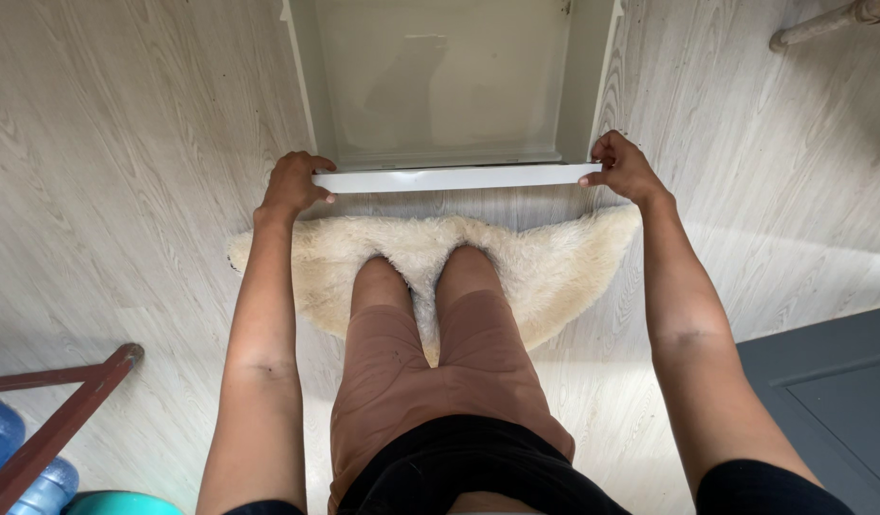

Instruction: The person assembles a white plastic drawer unit by inserting drawer boxes and attaching front panels. They repeatedly slide drawers into the frame, align and snap on the front pieces, and finally place the top cover to complete the unit.

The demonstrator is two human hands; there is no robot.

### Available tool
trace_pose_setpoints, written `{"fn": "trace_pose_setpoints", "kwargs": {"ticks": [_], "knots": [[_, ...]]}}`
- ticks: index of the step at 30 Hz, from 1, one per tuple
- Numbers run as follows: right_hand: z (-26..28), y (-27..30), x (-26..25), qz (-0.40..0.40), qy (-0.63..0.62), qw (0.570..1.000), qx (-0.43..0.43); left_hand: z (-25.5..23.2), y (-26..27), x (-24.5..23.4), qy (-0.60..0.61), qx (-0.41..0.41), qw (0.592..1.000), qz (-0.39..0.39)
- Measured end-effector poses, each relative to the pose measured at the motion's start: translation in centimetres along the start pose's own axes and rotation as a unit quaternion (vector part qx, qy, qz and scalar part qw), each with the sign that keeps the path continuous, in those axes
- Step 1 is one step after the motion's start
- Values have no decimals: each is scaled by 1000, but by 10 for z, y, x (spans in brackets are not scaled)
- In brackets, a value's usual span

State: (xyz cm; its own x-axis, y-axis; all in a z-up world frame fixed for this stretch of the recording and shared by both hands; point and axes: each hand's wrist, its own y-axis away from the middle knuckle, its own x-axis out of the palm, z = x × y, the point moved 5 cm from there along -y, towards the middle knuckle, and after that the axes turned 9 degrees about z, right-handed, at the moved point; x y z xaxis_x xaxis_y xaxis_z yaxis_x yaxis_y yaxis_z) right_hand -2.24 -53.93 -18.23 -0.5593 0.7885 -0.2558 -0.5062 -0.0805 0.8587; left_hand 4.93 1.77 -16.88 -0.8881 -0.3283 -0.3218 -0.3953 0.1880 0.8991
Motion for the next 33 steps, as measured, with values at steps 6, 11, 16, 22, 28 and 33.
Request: {"fn": "trace_pose_setpoints", "kwargs": {"ticks": [6,11,16,22,28,33], "knots": [[-6,10,6,-3,105,993,49,4,1,3,-1,42,997,69],[-10,15,4,-13,107,993,39,5,-3,14,-47,20,989,137],[-12,15,8,-31,109,993,-19,-1,3,21,-59,46,994,81],[-17,30,16,-48,120,991,-19,19,5,46,-50,70,990,110],[-10,30,18,-34,141,989,20,36,-12,91,-282,99,953,-56],[-3,37,14,-28,138,990,26,39,-14,86,-226,140,958,-104]]}}
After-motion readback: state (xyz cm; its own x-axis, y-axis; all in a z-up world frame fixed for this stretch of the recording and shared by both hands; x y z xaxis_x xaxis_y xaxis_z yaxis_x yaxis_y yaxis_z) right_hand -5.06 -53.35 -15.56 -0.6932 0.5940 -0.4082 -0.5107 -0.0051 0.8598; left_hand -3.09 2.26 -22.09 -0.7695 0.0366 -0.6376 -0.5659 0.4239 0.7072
